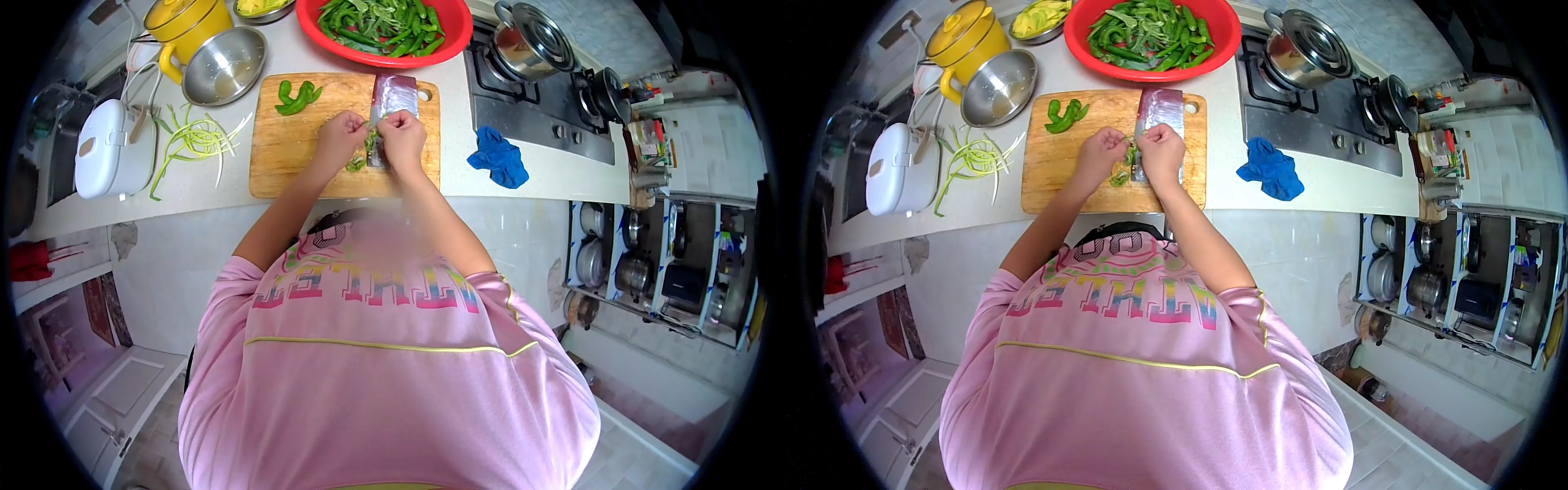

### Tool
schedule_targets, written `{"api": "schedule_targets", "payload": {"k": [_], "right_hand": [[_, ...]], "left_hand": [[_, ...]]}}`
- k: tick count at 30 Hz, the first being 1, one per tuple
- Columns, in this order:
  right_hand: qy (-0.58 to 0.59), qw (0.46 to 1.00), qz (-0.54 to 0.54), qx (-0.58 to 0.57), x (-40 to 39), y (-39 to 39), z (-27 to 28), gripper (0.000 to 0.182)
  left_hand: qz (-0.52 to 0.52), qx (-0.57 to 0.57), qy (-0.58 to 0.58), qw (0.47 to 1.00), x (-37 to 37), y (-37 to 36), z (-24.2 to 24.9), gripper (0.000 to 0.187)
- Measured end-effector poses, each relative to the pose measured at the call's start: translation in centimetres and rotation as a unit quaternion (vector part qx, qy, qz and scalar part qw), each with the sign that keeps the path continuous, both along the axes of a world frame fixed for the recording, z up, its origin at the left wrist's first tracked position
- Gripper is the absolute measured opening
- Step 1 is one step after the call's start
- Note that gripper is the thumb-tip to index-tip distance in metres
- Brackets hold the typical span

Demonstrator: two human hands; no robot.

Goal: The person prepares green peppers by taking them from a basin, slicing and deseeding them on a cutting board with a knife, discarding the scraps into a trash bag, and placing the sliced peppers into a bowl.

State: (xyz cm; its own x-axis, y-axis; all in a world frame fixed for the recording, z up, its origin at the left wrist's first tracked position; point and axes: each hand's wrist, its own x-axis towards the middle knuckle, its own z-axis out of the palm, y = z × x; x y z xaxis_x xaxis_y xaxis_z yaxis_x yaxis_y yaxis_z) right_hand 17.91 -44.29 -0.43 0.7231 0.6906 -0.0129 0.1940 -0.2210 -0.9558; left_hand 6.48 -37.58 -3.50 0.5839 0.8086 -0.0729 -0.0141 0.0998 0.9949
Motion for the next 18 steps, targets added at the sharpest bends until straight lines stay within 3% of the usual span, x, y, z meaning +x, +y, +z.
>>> {"api": "schedule_targets", "payload": {"k": [4,7,14,16,18], "right_hand": [[0.298,0.953,0.042,0.027,1.3,0.2,0.9,0.008],[0.388,0.916,0.093,0.033,2.2,0.3,0.6,0.008],[0.379,0.907,0.184,0.008,2.0,0.6,2.1,0.010],[0.332,0.920,0.207,-0.017,1.9,0.8,2.5,0.010],[0.299,0.927,0.223,-0.035,2.0,0.8,3.4,0.009]], "left_hand": [[0.037,-0.058,0.001,0.998,-0.4,0.2,0.6,0.014],[0.034,-0.123,-0.025,0.992,-1.1,0.7,1.3,0.015],[0.019,-0.011,0.004,1.000,-1.6,0.9,2.2,0.015],[0.010,0.053,0.059,0.997,-1.6,0.9,2.9,0.015],[0.014,0.062,0.040,0.997,-1.5,0.9,2.5,0.015]]}}
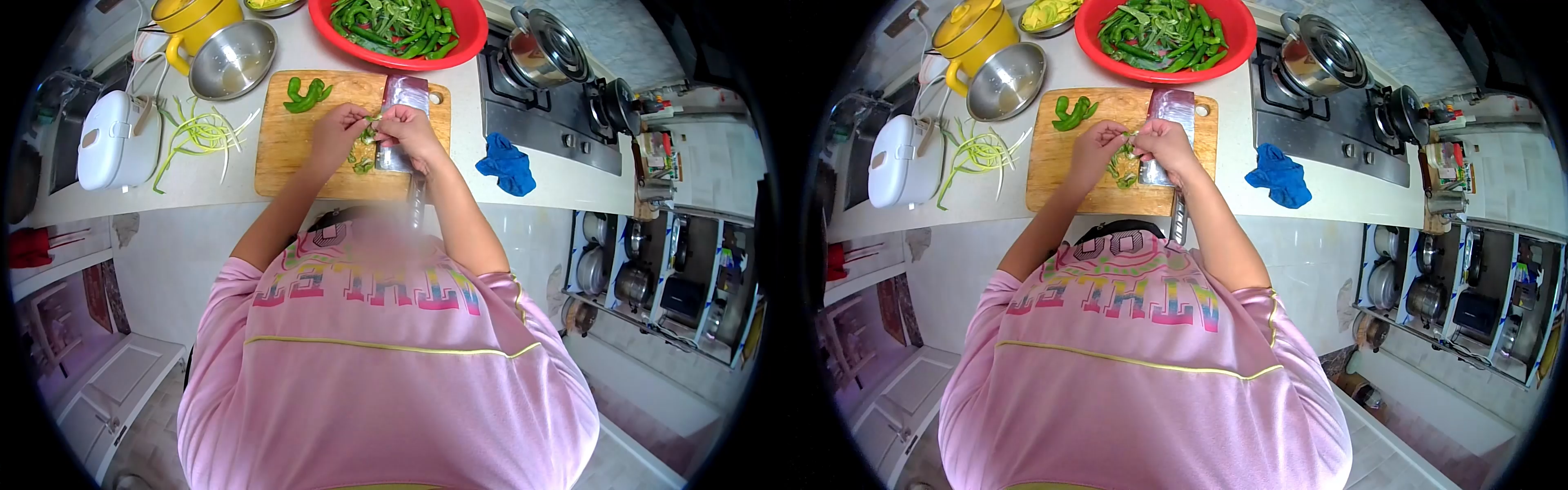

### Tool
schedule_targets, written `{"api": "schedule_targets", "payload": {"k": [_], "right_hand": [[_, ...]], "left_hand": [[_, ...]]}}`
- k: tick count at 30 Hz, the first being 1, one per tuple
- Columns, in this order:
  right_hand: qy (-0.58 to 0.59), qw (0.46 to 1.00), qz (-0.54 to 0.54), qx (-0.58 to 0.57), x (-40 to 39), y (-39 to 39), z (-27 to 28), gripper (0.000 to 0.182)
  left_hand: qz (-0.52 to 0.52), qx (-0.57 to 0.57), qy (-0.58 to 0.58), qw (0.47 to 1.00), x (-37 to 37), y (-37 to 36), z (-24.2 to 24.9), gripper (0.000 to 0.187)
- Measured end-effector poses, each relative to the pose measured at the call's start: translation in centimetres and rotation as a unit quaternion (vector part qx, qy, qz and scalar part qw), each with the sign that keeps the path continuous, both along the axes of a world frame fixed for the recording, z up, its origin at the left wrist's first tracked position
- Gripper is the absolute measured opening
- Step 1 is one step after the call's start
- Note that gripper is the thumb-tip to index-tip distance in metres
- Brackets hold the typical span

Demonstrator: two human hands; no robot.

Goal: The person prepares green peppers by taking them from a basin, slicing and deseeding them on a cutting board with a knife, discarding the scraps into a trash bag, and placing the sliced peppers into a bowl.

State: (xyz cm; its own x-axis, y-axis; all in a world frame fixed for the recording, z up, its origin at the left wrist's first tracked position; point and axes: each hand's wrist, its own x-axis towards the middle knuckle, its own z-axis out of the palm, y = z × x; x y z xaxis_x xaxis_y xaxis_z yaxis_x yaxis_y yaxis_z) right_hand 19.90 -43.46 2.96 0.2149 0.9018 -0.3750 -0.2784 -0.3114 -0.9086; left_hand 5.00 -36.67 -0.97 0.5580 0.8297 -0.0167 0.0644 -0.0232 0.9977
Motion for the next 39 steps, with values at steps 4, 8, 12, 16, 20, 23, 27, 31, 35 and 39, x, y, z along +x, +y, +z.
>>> {"api": "schedule_targets", "payload": {"k": [4,8,12,16,20,23,27,31,35,39], "right_hand": [[-0.079,0.996,0.037,0.023,0.1,0.0,0.4,0.010],[0.009,1.000,-0.002,0.010,-0.1,0.0,0.9,0.012],[0.172,0.984,-0.037,-0.030,0.8,-0.2,0.5,0.013],[0.120,0.992,-0.040,-0.021,0.3,-0.3,0.1,0.013],[0.054,0.997,-0.049,0.003,0.1,0.2,-0.5,0.015],[0.067,0.990,-0.125,0.009,-0.1,0.6,-1.1,0.015],[0.079,0.989,-0.122,0.004,-0.6,0.7,-1.4,0.017],[0.121,0.982,-0.146,-0.003,-1.1,0.4,-0.8,0.018],[0.094,0.977,-0.191,0.017,-2.3,0.5,-1.6,0.018],[0.056,0.974,-0.219,0.030,-3.5,0.3,-2.1,0.017]], "left_hand": [[0.003,0.016,-0.002,1.000,0.1,0.3,-0.3,0.016],[0.012,-0.074,-0.051,0.996,0.3,0.3,0.3,0.016],[-0.008,-0.147,-0.101,0.984,-0.3,0.7,0.9,0.017],[-0.028,-0.162,-0.083,0.983,-0.5,0.6,1.2,0.020],[-0.018,-0.189,-0.078,0.979,-0.5,0.4,0.7,0.022],[0.006,-0.099,-0.062,0.993,0.1,-0.2,1.1,0.023],[-0.035,0.095,0.051,0.994,-0.1,-0.2,1.3,0.024],[-0.032,-0.152,-0.023,0.988,-0.2,0.4,0.7,0.025],[0.031,-0.273,-0.110,0.955,0.3,-0.5,0.2,0.022],[0.113,-0.368,-0.171,0.907,1.1,-0.7,-0.4,0.016]]}}
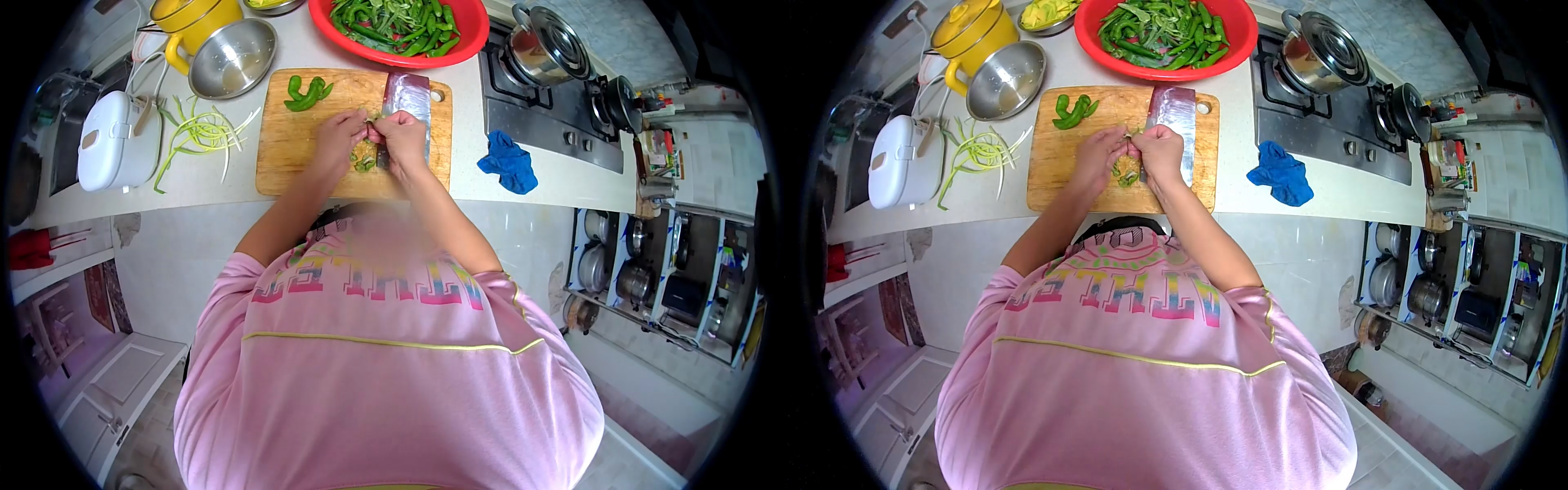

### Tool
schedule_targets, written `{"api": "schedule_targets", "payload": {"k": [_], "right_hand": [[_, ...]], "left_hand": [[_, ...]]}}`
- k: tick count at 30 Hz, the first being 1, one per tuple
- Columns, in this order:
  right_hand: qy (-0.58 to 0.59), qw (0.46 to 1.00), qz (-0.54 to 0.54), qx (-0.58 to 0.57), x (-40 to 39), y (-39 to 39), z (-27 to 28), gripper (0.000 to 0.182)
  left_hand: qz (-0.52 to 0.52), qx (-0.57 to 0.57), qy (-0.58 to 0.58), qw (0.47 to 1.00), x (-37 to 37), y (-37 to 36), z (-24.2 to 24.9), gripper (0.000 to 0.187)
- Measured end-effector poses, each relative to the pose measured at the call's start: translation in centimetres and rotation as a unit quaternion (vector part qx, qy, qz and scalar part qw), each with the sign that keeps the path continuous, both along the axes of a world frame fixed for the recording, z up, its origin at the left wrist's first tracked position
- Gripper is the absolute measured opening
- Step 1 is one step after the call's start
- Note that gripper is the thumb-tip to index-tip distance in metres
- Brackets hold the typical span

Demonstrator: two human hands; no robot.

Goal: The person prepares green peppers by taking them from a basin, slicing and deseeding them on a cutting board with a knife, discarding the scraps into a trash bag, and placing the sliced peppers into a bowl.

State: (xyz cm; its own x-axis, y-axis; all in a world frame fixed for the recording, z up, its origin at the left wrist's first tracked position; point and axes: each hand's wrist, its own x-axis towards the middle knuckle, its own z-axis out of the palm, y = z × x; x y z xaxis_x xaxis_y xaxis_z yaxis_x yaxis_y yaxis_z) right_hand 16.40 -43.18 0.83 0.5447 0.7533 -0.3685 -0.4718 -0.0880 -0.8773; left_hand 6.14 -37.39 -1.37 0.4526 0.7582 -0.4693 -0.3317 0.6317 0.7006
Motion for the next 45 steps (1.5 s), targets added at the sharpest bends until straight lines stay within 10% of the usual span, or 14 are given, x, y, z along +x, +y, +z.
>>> {"api": "schedule_targets", "payload": {"k": [17,25,40,45], "right_hand": [[-0.030,0.999,-0.021,0.038,0.2,-1.4,0.4,0.017],[0.008,1.000,0.025,-0.009,4.6,-2.9,-0.1,0.016],[0.219,0.972,0.042,0.074,4.1,-2.8,0.7,0.011],[0.110,0.989,0.096,0.005,4.2,-1.1,-1.2,0.014]], "left_hand": [[0.026,0.099,0.077,0.992,-0.2,1.5,-1.2,0.018],[-0.091,0.644,0.311,0.693,-2.7,2.3,-1.3,0.025],[-0.121,0.671,0.398,0.614,-1.7,0.8,0.5,0.019],[-0.151,0.632,0.425,0.631,-1.3,1.3,0.2,0.018]]}}
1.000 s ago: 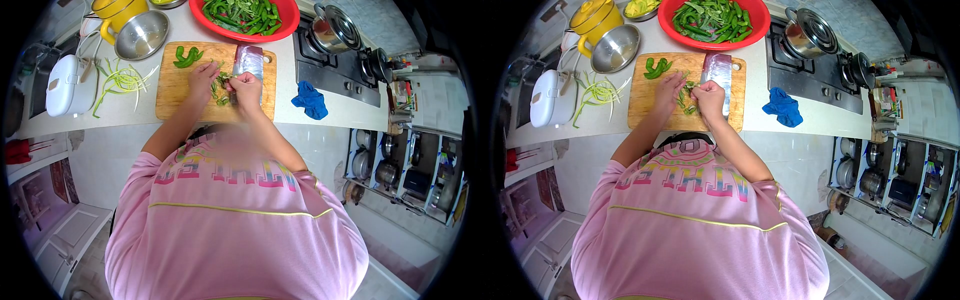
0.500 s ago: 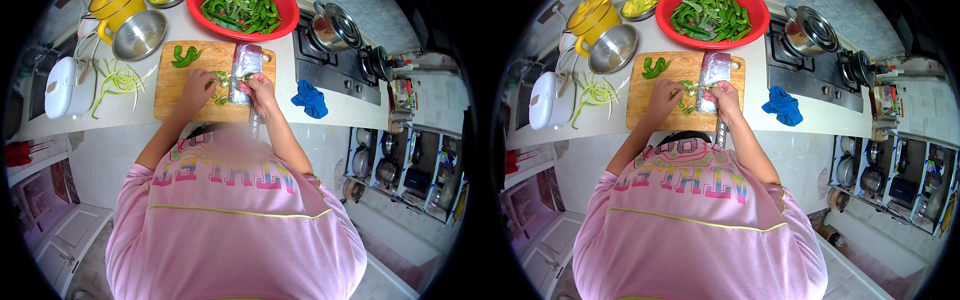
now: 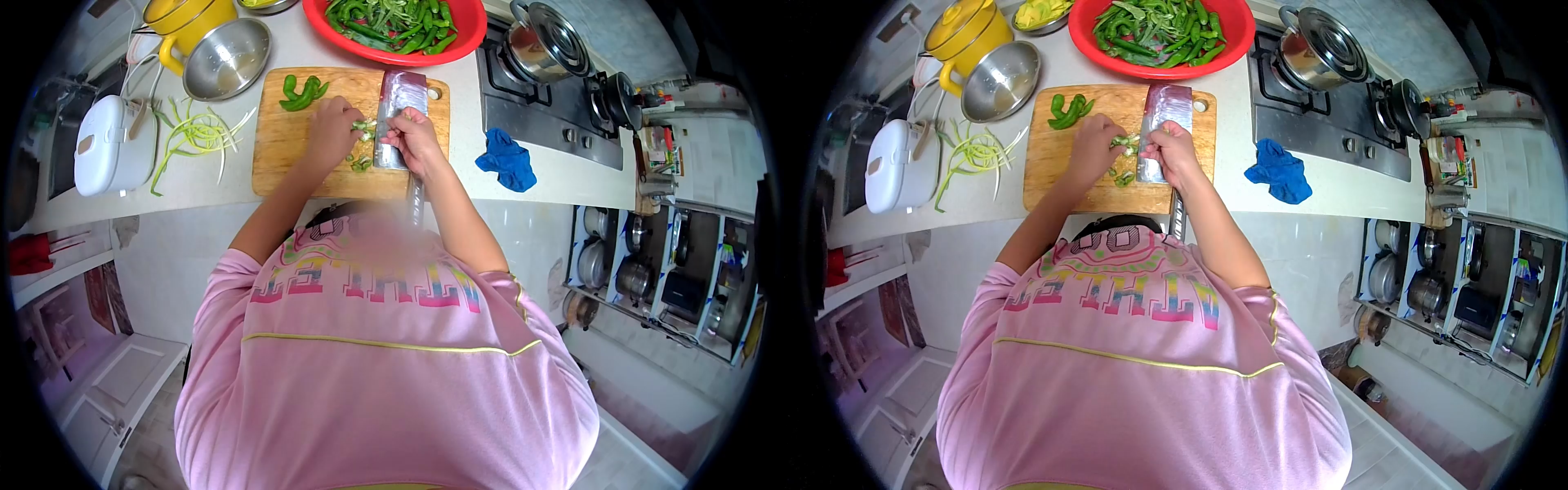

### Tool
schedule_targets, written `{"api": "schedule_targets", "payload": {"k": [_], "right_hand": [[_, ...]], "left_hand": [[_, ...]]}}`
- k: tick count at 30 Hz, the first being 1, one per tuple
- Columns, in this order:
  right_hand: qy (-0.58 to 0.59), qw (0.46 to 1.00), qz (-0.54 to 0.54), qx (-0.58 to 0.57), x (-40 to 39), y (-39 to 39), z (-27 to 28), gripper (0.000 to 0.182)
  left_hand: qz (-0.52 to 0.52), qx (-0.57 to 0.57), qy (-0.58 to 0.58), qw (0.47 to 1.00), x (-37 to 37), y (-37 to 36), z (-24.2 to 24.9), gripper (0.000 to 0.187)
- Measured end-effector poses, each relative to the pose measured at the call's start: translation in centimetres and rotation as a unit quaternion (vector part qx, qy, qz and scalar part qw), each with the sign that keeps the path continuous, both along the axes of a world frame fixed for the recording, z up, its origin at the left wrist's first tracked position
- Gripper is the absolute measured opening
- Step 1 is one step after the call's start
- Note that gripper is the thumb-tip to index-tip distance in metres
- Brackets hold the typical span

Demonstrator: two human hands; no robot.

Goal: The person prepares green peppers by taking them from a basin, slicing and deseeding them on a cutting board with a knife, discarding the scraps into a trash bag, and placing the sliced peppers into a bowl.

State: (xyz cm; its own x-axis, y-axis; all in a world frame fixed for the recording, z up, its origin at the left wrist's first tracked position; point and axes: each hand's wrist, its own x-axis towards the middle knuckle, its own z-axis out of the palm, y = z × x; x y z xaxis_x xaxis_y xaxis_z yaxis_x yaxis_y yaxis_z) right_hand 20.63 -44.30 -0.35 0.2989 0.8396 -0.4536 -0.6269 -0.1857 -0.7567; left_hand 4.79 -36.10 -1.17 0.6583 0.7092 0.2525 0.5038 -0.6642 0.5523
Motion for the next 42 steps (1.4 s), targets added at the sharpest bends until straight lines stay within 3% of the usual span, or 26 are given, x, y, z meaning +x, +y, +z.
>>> {"api": "schedule_targets", "payload": {"k": [4,7,10,13,16,19,25,28,31,35,40,42], "right_hand": [[-0.050,0.999,0.019,-0.004,-0.9,0.4,1.4,0.013],[-0.136,0.990,0.040,-0.012,-1.1,0.6,0.7,0.011],[-0.234,0.967,0.092,-0.046,-1.2,0.5,0.9,0.005],[-0.218,0.972,0.080,-0.030,-2.1,0.9,0.8,0.005],[-0.186,0.979,0.077,-0.014,-2.9,1.4,1.5,0.012],[-0.200,0.978,0.055,-0.008,-3.0,1.9,1.2,0.014],[-0.238,0.971,-0.006,0.018,-3.4,2.1,0.3,0.009],[-0.288,0.956,-0.059,0.007,-3.8,2.7,-0.7,0.007],[-0.219,0.971,-0.092,-0.034,-3.6,2.4,0.3,0.008],[-0.021,0.997,-0.067,-0.019,-2.9,2.1,0.1,0.012],[0.016,0.998,-0.061,0.011,-2.9,2.0,0.4,0.014],[0.007,0.999,-0.046,0.019,-2.9,2.0,0.6,0.012]], "left_hand": [[-0.011,-0.027,0.002,1.000,-0.3,1.1,-0.5,0.019],[0.005,-0.133,0.011,0.991,-0.5,1.5,-0.3,0.018],[0.045,-0.260,-0.121,0.957,-0.6,1.9,-0.8,0.015],[0.058,-0.382,-0.274,0.881,-0.4,1.8,-0.7,0.013],[0.040,-0.446,-0.285,0.847,-0.3,1.3,1.1,0.016],[0.033,-0.463,-0.294,0.835,-0.1,1.2,0.9,0.019],[0.064,-0.220,-0.159,0.960,0.5,0.4,1.2,0.016],[0.086,-0.208,-0.176,0.958,1.0,0.1,1.1,0.015],[0.077,-0.184,-0.207,0.958,1.4,0.1,0.9,0.015],[0.077,-0.251,-0.236,0.936,1.7,0.7,-0.6,0.013],[0.000,-0.422,-0.264,0.868,1.4,1.6,-2.7,0.012],[-0.008,-0.426,-0.212,0.879,1.1,1.9,-2.3,0.013]]}}
